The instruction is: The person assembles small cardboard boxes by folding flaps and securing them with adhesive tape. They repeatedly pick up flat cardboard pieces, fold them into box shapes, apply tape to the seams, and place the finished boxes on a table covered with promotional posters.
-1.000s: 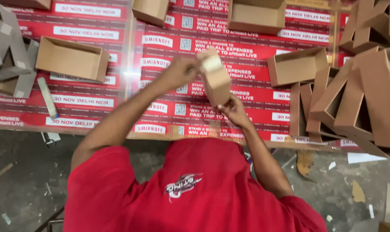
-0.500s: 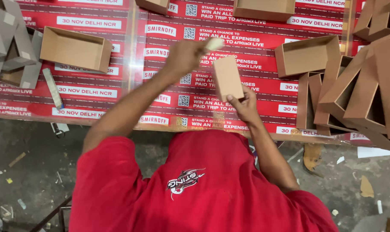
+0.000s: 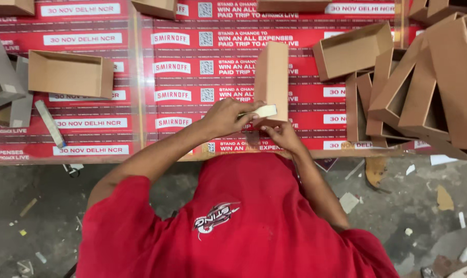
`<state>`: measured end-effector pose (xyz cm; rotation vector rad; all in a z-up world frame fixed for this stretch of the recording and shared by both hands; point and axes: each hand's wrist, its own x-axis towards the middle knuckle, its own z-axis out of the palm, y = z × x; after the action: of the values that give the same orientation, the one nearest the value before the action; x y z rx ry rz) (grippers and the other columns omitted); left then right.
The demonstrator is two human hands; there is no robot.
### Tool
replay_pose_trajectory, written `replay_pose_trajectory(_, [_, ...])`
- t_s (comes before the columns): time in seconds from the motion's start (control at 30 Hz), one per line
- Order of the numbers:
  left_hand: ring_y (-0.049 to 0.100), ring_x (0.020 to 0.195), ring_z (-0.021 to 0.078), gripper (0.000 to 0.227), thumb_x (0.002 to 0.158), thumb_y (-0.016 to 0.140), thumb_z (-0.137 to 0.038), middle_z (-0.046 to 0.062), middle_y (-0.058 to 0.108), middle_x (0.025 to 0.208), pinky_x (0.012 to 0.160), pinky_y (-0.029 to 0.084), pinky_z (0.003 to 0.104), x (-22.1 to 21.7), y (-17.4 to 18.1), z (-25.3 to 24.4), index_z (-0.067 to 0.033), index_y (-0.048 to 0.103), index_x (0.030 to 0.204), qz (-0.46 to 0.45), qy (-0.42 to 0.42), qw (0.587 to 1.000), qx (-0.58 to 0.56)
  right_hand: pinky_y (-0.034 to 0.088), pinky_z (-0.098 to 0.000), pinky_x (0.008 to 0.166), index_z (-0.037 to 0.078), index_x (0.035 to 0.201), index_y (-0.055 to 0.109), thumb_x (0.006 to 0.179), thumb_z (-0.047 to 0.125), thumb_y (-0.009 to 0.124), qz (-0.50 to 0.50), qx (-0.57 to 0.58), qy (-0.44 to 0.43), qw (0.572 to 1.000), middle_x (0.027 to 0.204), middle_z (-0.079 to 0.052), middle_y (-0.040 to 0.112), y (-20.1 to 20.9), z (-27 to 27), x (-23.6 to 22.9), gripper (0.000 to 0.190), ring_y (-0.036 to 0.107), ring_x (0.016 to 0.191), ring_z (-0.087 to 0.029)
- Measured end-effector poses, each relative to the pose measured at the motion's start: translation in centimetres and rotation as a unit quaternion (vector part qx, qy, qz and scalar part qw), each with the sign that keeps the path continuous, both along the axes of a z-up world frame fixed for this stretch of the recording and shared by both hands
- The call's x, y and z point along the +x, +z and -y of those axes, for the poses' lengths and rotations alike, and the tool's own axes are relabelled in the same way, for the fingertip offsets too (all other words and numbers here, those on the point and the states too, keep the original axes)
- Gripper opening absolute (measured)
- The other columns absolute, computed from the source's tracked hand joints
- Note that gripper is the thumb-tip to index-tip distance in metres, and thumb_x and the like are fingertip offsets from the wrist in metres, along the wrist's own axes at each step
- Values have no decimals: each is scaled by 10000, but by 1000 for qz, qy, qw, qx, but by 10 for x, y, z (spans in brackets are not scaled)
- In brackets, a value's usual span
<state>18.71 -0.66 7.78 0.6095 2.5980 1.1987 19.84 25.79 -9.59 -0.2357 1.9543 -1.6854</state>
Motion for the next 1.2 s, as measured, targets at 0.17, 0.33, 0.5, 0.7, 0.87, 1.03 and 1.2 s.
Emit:
replay_pose_trajectory(0.17, [696,575,277,396,938,656,-229,114,745,732,635,564,445,16,-33,-8,-232,692,1332,25,-31,999,-32,538,-328,1024,15,1355,510,890,51,768,27,-189,-20,981,1227,-61,664,12,3,16,533,639,1164,-152])
replay_pose_trajectory(0.33, [664,554,292,462,876,693,-226,141,699,693,532,542,479,2,-81,-18,-201,694,1337,-69,-27,994,-84,551,-329,1002,-13,1367,538,944,78,762,32,-149,-66,986,1227,-74,673,1,4,14,487,648,1151,-166])
replay_pose_trajectory(0.5, [628,515,314,509,951,579,-173,148,668,675,381,498,470,-125,-105,7,-192,624,1457,-161,80,955,-235,569,-321,926,-10,1379,522,941,130,780,56,-160,-56,984,1168,-73,672,3,16,8,528,644,1087,-162])
replay_pose_trajectory(0.7, [642,618,146,224,1015,543,-149,69,722,793,503,524,369,-188,-123,41,-151,736,1129,-49,177,982,41,561,-330,914,52,1491,388,883,168,783,116,-176,-95,973,1251,-62,619,1,15,9,734,620,1118,-159])
replay_pose_trajectory(0.87, [732,720,241,480,915,589,-456,64,762,865,614,571,442,-53,-100,-30,-352,643,1380,-3,-142,979,-148,587,-375,944,-4,1442,431,937,192,776,52,-137,-38,988,1226,-133,670,-29,4,1,642,684,1107,-223])
replay_pose_trajectory(1.03, [693,617,279,442,867,650,-483,90,706,740,532,541,471,-97,-65,-3,-281,702,1257,-134,36,965,-223,588,-380,988,6,1429,531,973,276,711,104,-135,-118,978,1232,-123,714,-37,20,-26,559,697,1107,-215])
replay_pose_trajectory(1.2, [745,821,250,245,1014,641,-213,108,780,963,703,579,437,-175,-56,36,-181,752,1230,-187,128,972,64,564,-390,997,8,1347,570,902,119,755,16,-106,-59,992,1244,-113,701,-4,9,-41,495,678,1139,-191])
